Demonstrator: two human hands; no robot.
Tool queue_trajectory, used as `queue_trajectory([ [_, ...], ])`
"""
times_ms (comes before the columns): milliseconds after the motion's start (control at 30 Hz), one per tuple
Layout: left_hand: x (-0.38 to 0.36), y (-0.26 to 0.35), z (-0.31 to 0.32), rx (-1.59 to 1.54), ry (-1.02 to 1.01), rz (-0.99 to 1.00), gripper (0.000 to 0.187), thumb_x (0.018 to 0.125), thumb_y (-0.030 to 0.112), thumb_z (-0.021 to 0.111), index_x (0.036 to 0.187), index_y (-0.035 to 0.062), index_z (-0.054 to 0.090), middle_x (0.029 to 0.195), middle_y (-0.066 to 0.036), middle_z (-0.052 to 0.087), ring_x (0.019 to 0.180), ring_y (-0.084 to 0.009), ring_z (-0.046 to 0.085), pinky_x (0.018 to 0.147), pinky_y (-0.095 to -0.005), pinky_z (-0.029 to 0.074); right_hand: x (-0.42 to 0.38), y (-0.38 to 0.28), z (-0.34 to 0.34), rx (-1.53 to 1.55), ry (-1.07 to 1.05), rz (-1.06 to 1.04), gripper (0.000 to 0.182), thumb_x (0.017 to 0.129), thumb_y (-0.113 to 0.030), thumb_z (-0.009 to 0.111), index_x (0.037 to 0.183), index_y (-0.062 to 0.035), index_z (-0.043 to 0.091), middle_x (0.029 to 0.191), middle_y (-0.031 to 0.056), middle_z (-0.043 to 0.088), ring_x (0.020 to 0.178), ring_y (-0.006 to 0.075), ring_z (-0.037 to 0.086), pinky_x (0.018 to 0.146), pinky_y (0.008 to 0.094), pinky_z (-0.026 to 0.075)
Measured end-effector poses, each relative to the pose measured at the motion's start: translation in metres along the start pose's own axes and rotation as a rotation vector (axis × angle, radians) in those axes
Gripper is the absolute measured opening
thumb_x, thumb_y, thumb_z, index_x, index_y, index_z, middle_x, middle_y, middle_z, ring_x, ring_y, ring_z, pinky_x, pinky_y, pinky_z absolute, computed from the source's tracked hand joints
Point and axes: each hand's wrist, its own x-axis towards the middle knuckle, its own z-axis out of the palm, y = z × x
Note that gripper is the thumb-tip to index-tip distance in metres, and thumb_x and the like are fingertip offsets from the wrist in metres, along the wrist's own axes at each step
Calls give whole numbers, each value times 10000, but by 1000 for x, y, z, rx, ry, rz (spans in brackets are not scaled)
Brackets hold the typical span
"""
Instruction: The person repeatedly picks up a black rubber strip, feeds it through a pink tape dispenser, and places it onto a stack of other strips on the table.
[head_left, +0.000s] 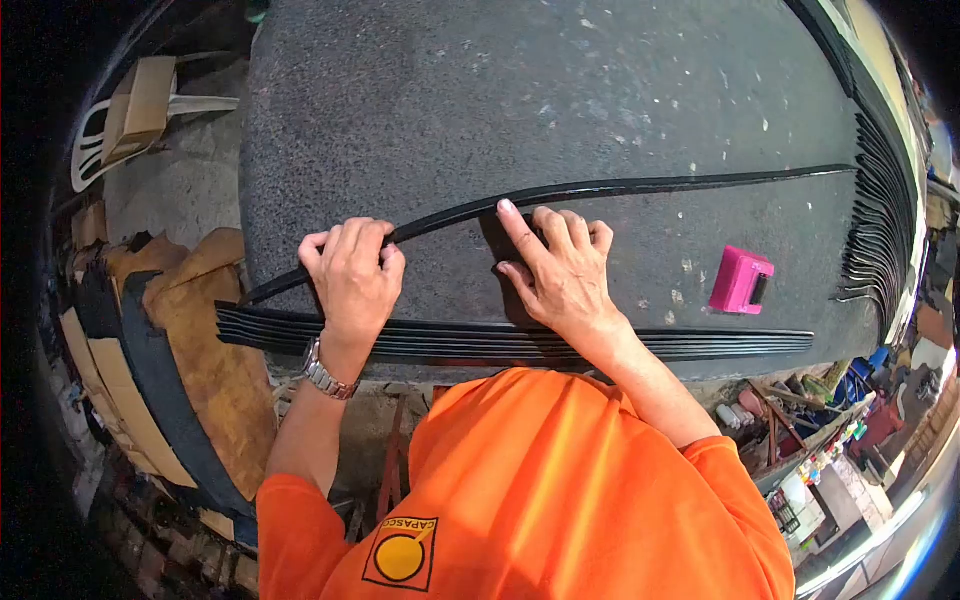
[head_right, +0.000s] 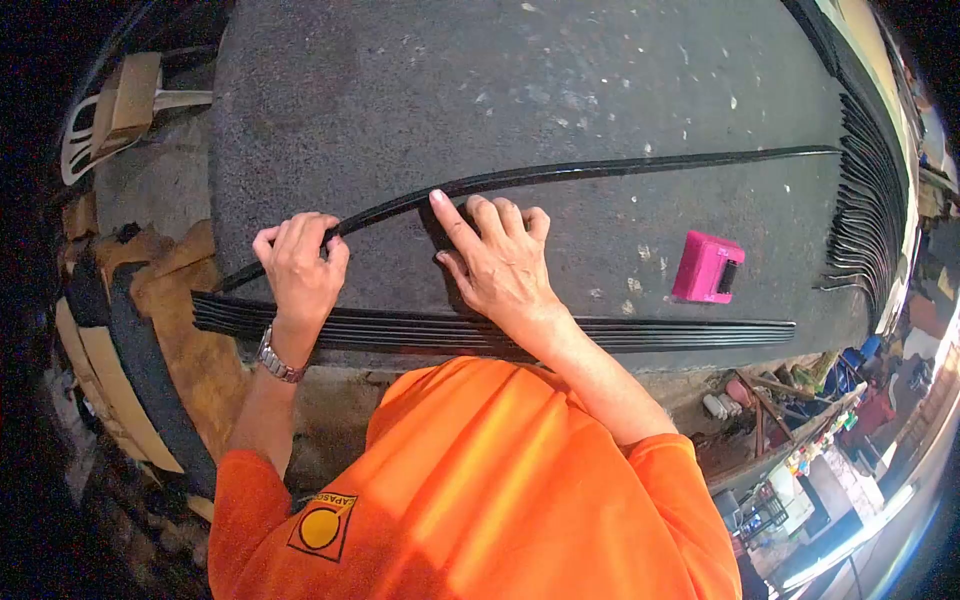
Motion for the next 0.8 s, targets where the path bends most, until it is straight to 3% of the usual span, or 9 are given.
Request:
queue_trajectory([
  [233, 0, -4, 1, -12, -1, 6, 188, 781, 77, 710, 965, 105, 680, 970, -23, 700, 931, -209, 646, 939, -412, 358, 12, -25, 14, 63, -11, -98, 743, 802, -291, 785, 1485, -207, 503, 1197, 71, 556, 1076, 253, 541, 862, 478, 361],
  [567, -1, -4, 2, -31, 20, 13, 187, 786, 66, 714, 968, 96, 681, 964, -21, 696, 914, -207, 640, 932, -405, 360, -4, 0, -4, -107, 13, 50, 746, 796, -306, 786, 1485, -222, 514, 1205, 64, 555, 1100, 249, 520, 897, 466, 326],
  [800, -1, -3, 1, -32, 32, 21, 188, 784, 67, 709, 967, 97, 677, 965, -19, 693, 916, -207, 639, 928, -407, 364, 3, -15, 0, -72, -13, -9, 743, 806, -291, 780, 1491, -219, 501, 1202, 64, 549, 1094, 245, 523, 882, 465, 331],
])
